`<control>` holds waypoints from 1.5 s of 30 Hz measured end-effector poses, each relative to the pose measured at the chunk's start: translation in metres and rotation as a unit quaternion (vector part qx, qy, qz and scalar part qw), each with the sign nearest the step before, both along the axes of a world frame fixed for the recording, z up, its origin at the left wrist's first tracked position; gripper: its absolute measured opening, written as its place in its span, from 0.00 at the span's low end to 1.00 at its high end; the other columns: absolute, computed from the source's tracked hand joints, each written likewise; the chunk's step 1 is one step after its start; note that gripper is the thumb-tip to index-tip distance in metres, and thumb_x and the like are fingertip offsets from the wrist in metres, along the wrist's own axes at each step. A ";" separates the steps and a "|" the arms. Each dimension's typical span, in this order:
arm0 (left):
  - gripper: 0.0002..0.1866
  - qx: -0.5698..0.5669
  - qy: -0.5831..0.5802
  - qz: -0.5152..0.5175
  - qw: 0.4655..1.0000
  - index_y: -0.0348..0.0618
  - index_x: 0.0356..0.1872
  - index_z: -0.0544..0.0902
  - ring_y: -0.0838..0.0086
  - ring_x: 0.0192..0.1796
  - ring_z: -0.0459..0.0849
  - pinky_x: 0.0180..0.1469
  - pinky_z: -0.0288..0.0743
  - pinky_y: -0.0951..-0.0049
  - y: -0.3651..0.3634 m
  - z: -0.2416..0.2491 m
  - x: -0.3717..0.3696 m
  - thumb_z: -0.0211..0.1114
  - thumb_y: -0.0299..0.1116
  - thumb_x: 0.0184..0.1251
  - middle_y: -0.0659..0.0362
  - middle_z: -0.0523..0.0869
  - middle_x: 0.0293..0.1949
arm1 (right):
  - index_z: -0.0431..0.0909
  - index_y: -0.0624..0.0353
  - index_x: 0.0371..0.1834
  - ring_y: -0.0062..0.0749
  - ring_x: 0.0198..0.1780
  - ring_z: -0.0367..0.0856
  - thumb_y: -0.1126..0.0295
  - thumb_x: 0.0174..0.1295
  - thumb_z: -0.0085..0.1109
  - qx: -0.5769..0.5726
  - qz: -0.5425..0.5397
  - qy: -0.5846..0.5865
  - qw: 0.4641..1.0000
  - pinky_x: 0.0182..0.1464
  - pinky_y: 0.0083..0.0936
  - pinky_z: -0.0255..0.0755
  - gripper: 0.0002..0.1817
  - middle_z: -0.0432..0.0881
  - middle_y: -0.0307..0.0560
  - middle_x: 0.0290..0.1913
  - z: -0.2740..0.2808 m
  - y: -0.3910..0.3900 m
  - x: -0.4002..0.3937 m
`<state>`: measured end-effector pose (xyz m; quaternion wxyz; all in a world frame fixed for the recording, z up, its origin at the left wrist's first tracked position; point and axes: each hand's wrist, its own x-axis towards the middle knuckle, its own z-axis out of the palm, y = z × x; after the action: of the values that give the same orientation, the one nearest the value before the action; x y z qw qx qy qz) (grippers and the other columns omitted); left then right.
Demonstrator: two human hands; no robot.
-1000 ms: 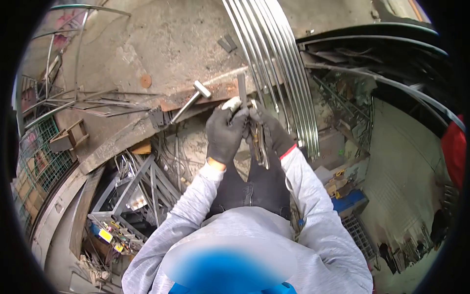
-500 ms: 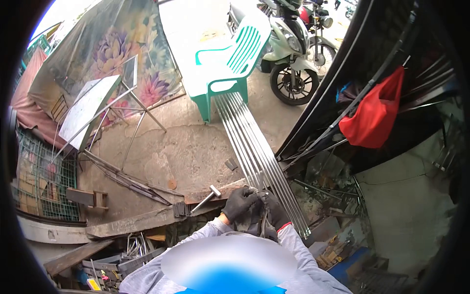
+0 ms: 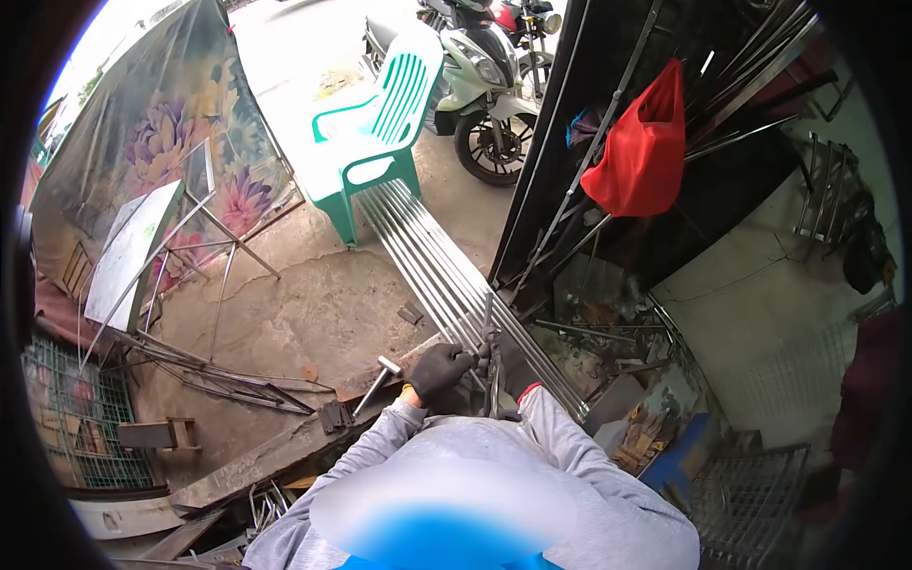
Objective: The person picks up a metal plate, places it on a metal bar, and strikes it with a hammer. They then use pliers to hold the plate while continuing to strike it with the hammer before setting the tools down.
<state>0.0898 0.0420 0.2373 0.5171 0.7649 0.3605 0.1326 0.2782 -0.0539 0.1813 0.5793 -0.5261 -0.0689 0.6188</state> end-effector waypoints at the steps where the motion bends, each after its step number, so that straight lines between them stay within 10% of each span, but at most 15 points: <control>1: 0.24 -0.002 -0.001 -0.003 1.000 0.37 0.36 0.92 0.44 0.38 0.91 0.44 0.81 0.47 0.003 -0.007 -0.005 0.63 0.52 0.69 0.41 0.91 0.33 | 0.83 0.50 0.50 0.30 0.28 0.84 0.49 0.75 0.60 -0.006 -0.031 0.030 0.999 0.34 0.35 0.85 0.17 0.84 0.41 0.32 -0.002 -0.001 0.001; 5: 0.27 -0.045 0.003 0.062 0.997 0.36 0.31 0.91 0.50 0.30 0.90 0.39 0.80 0.49 0.020 -0.040 -0.022 0.66 0.56 0.67 0.43 0.88 0.23 | 0.81 0.48 0.53 0.30 0.28 0.83 0.49 0.75 0.61 -0.023 -0.014 0.013 1.000 0.34 0.37 0.85 0.17 0.84 0.40 0.32 -0.003 0.001 -0.001; 8: 0.30 -0.076 0.038 0.129 0.988 0.31 0.44 0.91 0.50 0.42 0.93 0.47 0.83 0.52 0.037 -0.082 -0.035 0.70 0.56 0.66 0.40 0.92 0.36 | 0.81 0.48 0.54 0.29 0.28 0.82 0.49 0.76 0.62 -0.023 0.006 0.017 1.000 0.35 0.37 0.84 0.16 0.82 0.38 0.32 0.008 0.003 -0.006; 10: 0.35 0.141 -0.083 0.328 0.930 0.33 0.71 0.82 0.57 0.60 0.90 0.60 0.82 0.58 0.039 -0.083 -0.039 0.73 0.46 0.69 0.36 0.89 0.58 | 0.79 0.45 0.56 0.27 0.27 0.82 0.53 0.79 0.59 -0.030 0.027 0.018 0.999 0.34 0.34 0.83 0.13 0.81 0.37 0.33 0.012 0.007 -0.009; 13: 0.47 0.027 -0.110 0.287 0.951 0.27 0.78 0.72 0.45 0.69 0.83 0.70 0.77 0.55 0.042 -0.070 -0.045 0.75 0.54 0.69 0.36 0.83 0.69 | 0.79 0.45 0.56 0.25 0.27 0.81 0.53 0.81 0.57 -0.014 0.078 0.007 0.997 0.33 0.32 0.82 0.13 0.81 0.36 0.33 0.019 0.013 -0.016; 18: 0.19 -0.270 -0.249 0.110 0.924 0.33 0.59 0.86 0.81 0.44 0.86 0.45 0.80 0.76 0.022 -0.045 -0.012 0.68 0.39 0.81 0.61 0.92 0.46 | 0.81 0.45 0.64 0.22 0.30 0.81 0.47 0.86 0.47 0.046 0.143 -0.085 0.985 0.32 0.24 0.77 0.20 0.82 0.34 0.34 0.017 0.030 -0.043; 22: 0.15 -0.272 -0.257 0.124 0.919 0.33 0.53 0.88 0.77 0.42 0.88 0.45 0.81 0.73 0.023 -0.019 -0.016 0.67 0.36 0.81 0.60 0.92 0.42 | 0.83 0.44 0.63 0.23 0.30 0.80 0.43 0.86 0.45 0.083 0.159 -0.240 0.954 0.31 0.23 0.74 0.23 0.83 0.33 0.33 0.017 0.026 -0.047; 26: 0.16 -0.253 -0.286 0.103 0.919 0.33 0.49 0.89 0.74 0.40 0.89 0.45 0.82 0.68 0.021 -0.033 -0.011 0.71 0.39 0.76 0.58 0.93 0.39 | 0.83 0.44 0.63 0.22 0.28 0.79 0.41 0.84 0.48 -0.020 0.155 -0.134 0.979 0.31 0.26 0.75 0.24 0.82 0.32 0.32 0.043 0.028 -0.046; 31: 0.20 0.049 -0.098 0.252 0.962 0.34 0.42 0.89 0.68 0.38 0.90 0.43 0.81 0.60 0.016 -0.043 -0.014 0.76 0.45 0.66 0.54 0.92 0.34 | 0.83 0.48 0.60 0.19 0.25 0.73 0.39 0.78 0.60 -0.098 0.074 -0.123 0.985 0.29 0.27 0.73 0.25 0.78 0.32 0.31 0.038 0.025 -0.041; 34: 0.10 -0.120 -0.290 0.296 0.902 0.37 0.47 0.87 0.78 0.33 0.83 0.37 0.77 0.72 0.045 -0.034 -0.041 0.69 0.35 0.78 0.62 0.88 0.34 | 0.79 0.42 0.49 0.20 0.19 0.65 0.51 0.72 0.70 -0.070 -0.102 0.056 0.991 0.23 0.29 0.71 0.14 0.66 0.28 0.20 -0.022 0.010 0.010; 37: 0.20 -0.419 -0.482 0.173 0.749 0.40 0.63 0.81 0.63 0.53 0.89 0.60 0.83 0.59 0.048 -0.038 -0.069 0.62 0.46 0.87 0.51 0.89 0.57 | 0.80 0.52 0.49 0.25 0.29 0.79 0.61 0.71 0.72 0.020 -0.070 0.088 0.993 0.36 0.33 0.82 0.13 0.77 0.35 0.30 -0.036 -0.027 0.034; 45: 0.30 -0.435 -0.478 0.099 0.756 0.40 0.76 0.76 0.55 0.63 0.87 0.67 0.80 0.52 0.036 -0.024 -0.047 0.51 0.54 0.91 0.45 0.88 0.65 | 0.80 0.55 0.61 0.26 0.33 0.82 0.61 0.74 0.67 -0.012 -0.007 0.084 0.996 0.40 0.34 0.83 0.17 0.80 0.35 0.34 -0.019 -0.005 0.013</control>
<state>0.0425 0.0783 0.2130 0.8830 0.2544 0.1591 0.3609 0.2914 -0.0588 0.1621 0.5813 -0.4796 -0.0090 0.6572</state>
